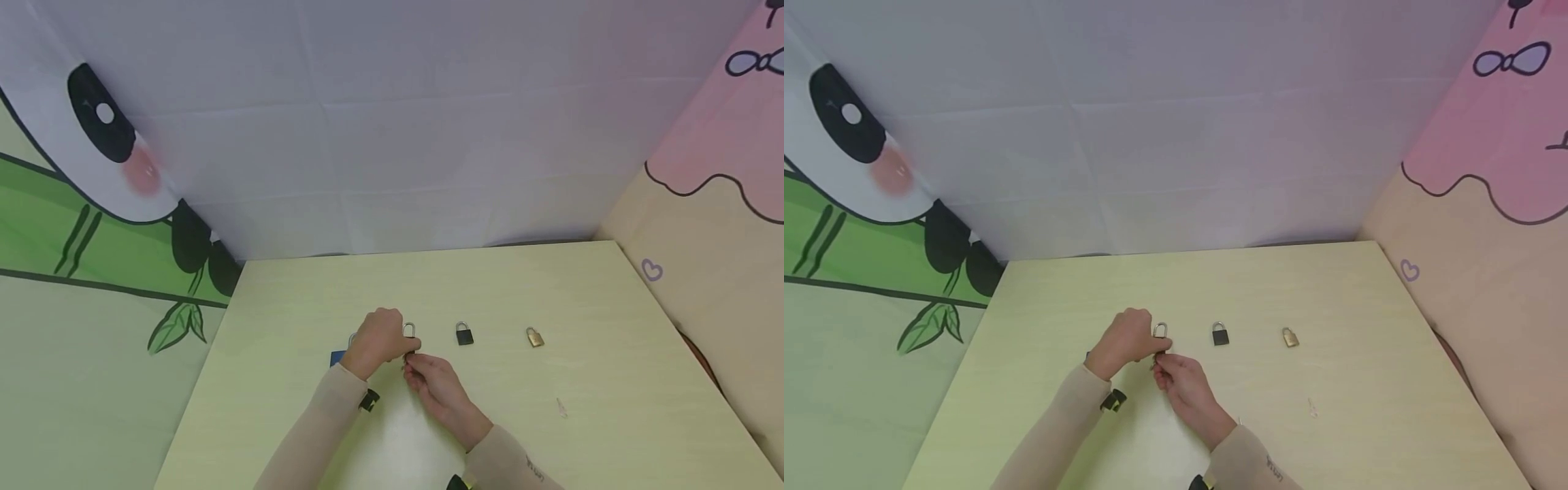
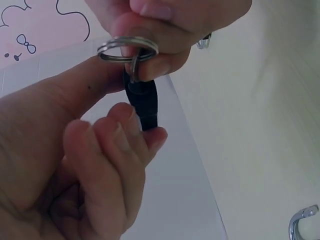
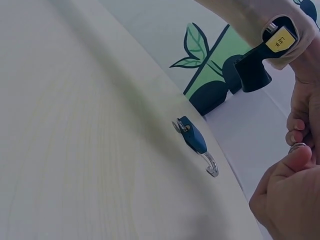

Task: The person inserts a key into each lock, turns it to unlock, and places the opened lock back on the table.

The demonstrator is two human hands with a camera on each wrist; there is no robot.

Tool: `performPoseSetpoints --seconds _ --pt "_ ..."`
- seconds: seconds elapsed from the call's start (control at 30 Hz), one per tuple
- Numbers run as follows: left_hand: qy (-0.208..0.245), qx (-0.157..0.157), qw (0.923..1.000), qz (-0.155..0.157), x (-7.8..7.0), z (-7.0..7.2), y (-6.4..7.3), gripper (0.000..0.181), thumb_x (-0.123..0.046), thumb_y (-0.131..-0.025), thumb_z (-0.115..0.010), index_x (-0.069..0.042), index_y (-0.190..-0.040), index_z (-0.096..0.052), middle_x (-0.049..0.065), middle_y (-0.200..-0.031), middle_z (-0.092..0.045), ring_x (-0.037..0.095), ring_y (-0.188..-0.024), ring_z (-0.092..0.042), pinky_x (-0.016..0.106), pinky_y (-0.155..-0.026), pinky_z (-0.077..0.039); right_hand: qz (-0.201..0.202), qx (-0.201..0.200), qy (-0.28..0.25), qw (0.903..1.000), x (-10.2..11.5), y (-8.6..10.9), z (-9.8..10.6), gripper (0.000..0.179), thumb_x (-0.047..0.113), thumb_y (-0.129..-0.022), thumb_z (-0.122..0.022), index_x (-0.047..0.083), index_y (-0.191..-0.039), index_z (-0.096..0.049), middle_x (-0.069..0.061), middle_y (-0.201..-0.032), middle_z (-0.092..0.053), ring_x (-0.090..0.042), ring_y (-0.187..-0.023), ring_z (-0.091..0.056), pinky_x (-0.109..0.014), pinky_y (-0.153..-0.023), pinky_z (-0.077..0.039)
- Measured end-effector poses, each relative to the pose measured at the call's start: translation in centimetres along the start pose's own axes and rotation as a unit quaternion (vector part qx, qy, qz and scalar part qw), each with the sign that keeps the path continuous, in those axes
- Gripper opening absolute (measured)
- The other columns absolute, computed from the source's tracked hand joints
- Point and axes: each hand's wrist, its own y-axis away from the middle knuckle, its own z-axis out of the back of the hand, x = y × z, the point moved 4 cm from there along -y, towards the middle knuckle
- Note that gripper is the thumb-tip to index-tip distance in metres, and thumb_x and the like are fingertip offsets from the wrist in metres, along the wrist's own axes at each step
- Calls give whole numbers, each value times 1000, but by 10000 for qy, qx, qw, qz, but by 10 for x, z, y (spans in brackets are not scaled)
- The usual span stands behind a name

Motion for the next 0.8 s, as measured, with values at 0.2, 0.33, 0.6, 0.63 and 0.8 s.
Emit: performPoseSetpoints --seconds 0.2,0.33,0.6,0.63,0.8 --pt "-183 -209 9996 -22 2 2 2 45 -28 -74 -73 -17 -51 -36 -10 -46 -22 8 -43 -26 24 -42 -22 6 97 383 9992 1 0 3 20 5 -98 -61 -15 -101 -63 -7 -87 -63 -12 -75 -55 -21 -65 -45" --pt "-176 -140 9997 58 2 2 4 42 -29 -74 -72 -17 -51 -38 -10 -46 -23 8 -44 -28 24 -42 -22 -22 4 704 9975 4 0 7 25 8 -97 -63 -16 -104 -63 -7 -87 -64 -13 -74 -56 -22 -64 -46" --pt "-260 53 9996 3 -1 4 9 41 -36 -77 -78 -15 -52 -54 -9 -41 -43 9 -41 -39 24 -42 -26 106 -441 901 9949 17 -1 21 27 6 -100 -56 -17 -113 -59 -9 -87 -61 -14 -76 -56 -22 -63 -47" --pt "-302 74 9995 -37 -1 4 10 42 -36 -78 -79 -15 -52 -53 -9 -41 -41 9 -41 -37 24 -42 -25 123 -465 924 9946 18 -1 23 26 6 -100 -56 -16 -113 -60 -9 -88 -61 -14 -77 -56 -22 -63 -47" --pt "-469 182 9981 -364 -2 5 12 44 -32 -79 -77 -16 -52 -46 -10 -44 -26 6 -41 -28 23 -42 -23 180 -600 977 9932 23 -2 28 26 4 -99 -56 -17 -113 -60 -10 -88 -60 -14 -76 -56 -21 -61 -47"
